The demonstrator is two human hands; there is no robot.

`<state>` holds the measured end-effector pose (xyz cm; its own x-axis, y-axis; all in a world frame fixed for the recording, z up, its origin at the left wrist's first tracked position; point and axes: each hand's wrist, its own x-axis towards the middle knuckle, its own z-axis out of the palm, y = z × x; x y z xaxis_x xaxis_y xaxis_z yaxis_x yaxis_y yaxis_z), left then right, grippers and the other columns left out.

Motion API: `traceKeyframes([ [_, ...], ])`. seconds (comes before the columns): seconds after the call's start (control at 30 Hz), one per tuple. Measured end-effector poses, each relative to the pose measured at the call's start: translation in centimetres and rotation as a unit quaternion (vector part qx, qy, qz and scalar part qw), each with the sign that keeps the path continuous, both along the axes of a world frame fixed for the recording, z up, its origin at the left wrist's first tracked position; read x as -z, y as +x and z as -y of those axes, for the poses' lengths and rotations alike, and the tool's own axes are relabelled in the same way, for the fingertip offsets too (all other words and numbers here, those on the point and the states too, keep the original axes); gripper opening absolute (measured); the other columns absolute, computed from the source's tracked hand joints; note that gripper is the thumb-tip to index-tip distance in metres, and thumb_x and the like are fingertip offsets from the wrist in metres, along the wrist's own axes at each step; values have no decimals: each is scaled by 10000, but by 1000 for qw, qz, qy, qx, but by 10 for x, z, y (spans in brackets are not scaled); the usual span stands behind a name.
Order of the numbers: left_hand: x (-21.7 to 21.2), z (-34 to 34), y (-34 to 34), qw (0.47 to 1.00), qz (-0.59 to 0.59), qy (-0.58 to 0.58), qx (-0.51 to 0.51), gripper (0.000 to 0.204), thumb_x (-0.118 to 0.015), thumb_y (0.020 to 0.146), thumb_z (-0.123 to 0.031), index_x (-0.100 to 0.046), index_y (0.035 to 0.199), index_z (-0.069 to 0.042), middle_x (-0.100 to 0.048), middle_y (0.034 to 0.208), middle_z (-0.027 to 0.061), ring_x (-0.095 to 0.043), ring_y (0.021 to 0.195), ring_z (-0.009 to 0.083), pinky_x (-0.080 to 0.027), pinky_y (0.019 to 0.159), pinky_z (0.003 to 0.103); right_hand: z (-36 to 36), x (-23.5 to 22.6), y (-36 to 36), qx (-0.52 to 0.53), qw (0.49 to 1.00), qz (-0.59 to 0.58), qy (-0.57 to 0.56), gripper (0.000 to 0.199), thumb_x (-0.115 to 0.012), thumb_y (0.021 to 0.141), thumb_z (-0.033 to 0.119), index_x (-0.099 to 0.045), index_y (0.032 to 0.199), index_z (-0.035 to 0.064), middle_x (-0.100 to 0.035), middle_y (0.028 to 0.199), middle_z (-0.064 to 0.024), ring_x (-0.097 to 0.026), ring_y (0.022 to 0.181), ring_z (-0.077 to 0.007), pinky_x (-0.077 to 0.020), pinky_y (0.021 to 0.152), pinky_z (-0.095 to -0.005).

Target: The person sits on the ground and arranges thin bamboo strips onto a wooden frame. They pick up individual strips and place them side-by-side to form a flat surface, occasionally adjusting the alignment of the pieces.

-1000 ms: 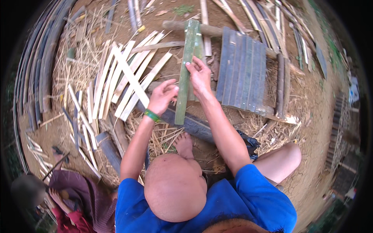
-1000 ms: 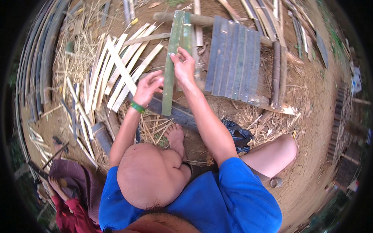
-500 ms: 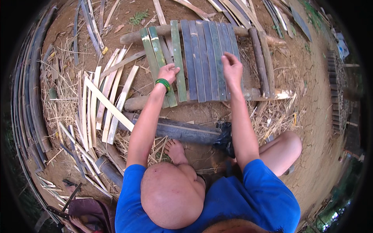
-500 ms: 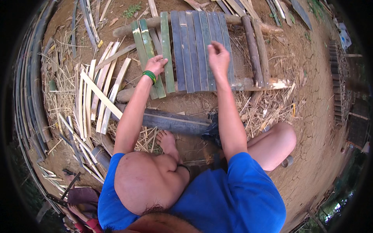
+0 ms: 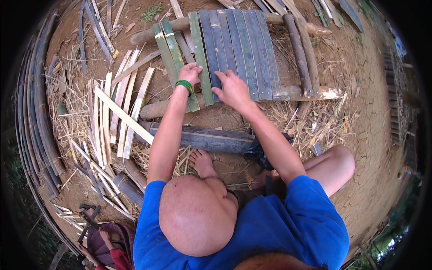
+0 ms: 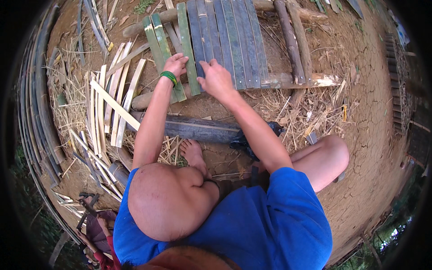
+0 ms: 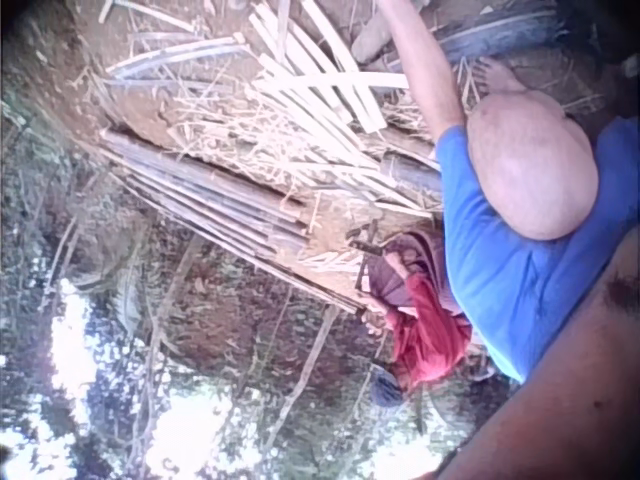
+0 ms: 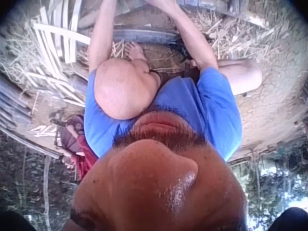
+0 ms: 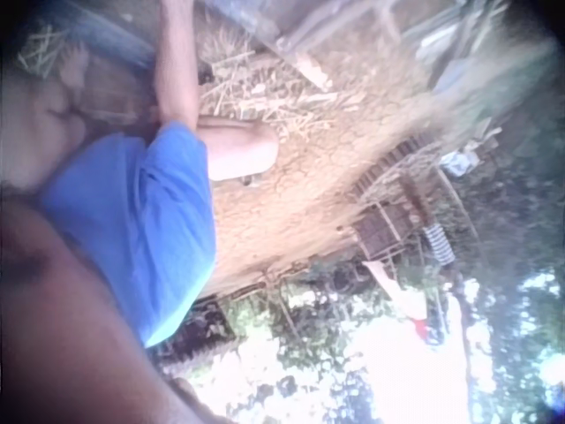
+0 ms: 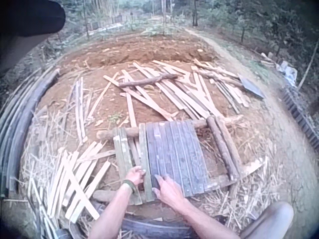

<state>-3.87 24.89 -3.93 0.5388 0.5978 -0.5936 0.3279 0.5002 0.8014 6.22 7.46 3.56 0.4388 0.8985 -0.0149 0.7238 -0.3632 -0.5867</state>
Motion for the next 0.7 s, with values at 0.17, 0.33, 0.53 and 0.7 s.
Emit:
traceKeyframes([
  [0.17,-3,3,3,1000,-21,16,-5,363,-636,946,-142,-548,1266,3,-661,1088,57,-653,924,165,-538,785,337,11,16,-21,0,997,71,12,547,-768,764,169,-620,1278,57,-523,1200,-178,-549,1070,-359,-503,867,-460],
  [0.33,-4,5,3,999,-23,31,0,417,-649,937,-153,-536,1303,10,-659,1105,51,-639,900,157,-535,817,358,17,13,-23,-2,997,72,12,511,-764,760,160,-643,1243,45,-527,1197,-170,-539,1088,-350,-491,888,-458],
  [0.53,3,-1,-1,999,-12,36,-4,290,-639,934,-143,-605,1204,-43,-670,1021,19,-628,846,113,-524,715,294,-31,12,2,-6,997,52,56,362,-737,789,194,-696,1114,41,-604,1140,-171,-575,1081,-354,-490,923,-459],
  [0.7,-6,1,6,1000,-7,21,11,210,-634,929,-135,-626,1128,-66,-624,881,-28,-571,744,71,-478,625,249,-149,29,89,-51,991,51,108,376,-673,830,187,-667,1176,41,-604,1266,-153,-562,1202,-327,-461,1024,-421],
])
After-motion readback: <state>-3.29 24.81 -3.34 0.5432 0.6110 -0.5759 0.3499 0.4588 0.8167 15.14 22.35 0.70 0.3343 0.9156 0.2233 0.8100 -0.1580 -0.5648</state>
